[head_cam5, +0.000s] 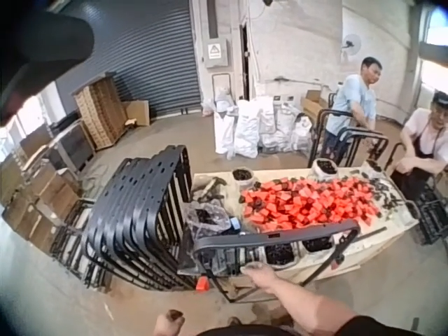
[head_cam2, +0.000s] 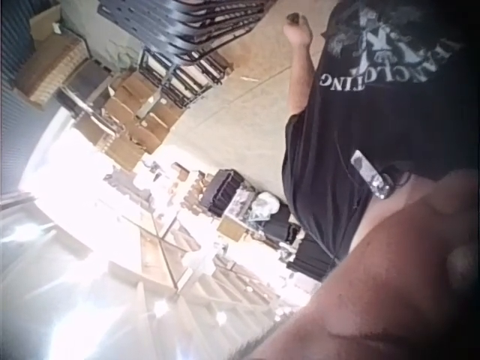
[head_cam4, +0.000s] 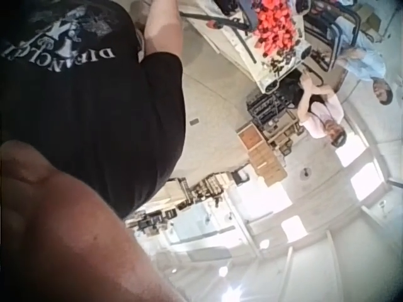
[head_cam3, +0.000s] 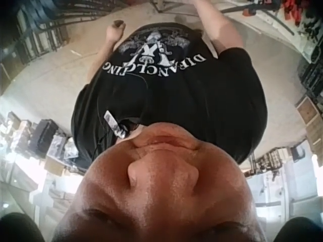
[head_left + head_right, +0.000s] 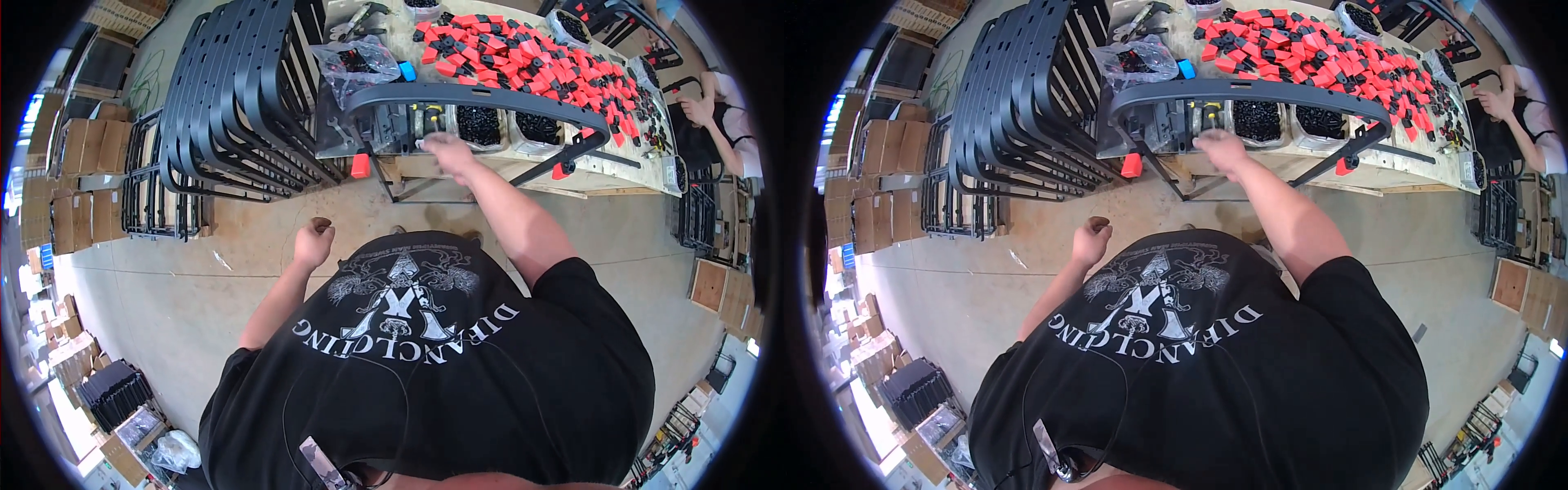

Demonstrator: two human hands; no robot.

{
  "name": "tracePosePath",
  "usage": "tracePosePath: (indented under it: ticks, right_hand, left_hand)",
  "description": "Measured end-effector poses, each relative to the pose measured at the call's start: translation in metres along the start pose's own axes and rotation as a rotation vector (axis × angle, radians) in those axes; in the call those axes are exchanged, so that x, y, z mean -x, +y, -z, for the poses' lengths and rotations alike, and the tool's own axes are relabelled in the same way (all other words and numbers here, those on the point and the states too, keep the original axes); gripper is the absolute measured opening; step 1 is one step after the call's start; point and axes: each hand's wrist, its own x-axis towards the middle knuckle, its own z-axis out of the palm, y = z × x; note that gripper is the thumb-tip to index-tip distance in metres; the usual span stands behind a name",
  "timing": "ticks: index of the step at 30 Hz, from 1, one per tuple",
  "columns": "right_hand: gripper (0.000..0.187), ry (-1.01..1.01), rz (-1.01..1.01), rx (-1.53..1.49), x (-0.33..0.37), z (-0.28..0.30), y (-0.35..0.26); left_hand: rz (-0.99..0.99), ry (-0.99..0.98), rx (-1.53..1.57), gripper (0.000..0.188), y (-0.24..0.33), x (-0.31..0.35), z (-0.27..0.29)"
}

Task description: Attaching plastic grips and covers to metal frames using a screwdriver.

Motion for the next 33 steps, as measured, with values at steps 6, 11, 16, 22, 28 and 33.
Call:
tracePosePath:
  ticks: [6, 11, 16, 22, 28, 33]
  right_hand:
    - [0.047, 0.213, 0.199, 0.004, 0.025, -0.003, 0.070]
    - [0.050, 0.399, 0.196, 0.252, 0.052, 0.042, 0.100]
    - [0.053, 1.227, 0.262, 0.617, 0.092, 0.142, 0.085]
    - [0.061, 0.997, 0.072, 0.603, 0.088, 0.254, 0.060]
    - [0.053, 0.969, 0.144, 0.434, 0.056, 0.262, 0.077]
    - [0.052, 0.920, 0.135, 0.540, 0.061, 0.270, 0.077]
  left_hand:
    - [-0.038, -0.039, 0.365, 0.035, 0.018, -0.009, -0.007]
    - [0.044, -0.156, 0.865, 0.057, 0.108, -0.027, 0.000]
    - [0.363, -0.559, 0.936, 0.033, 0.186, -0.084, 0.010]
    - [0.477, -0.451, 0.642, 0.023, 0.199, -0.096, -0.012]
    - [0.353, -0.330, 0.453, 0.015, 0.199, -0.093, -0.016]
    - [0.345, -0.133, 0.484, 0.031, 0.203, -0.088, -0.026]
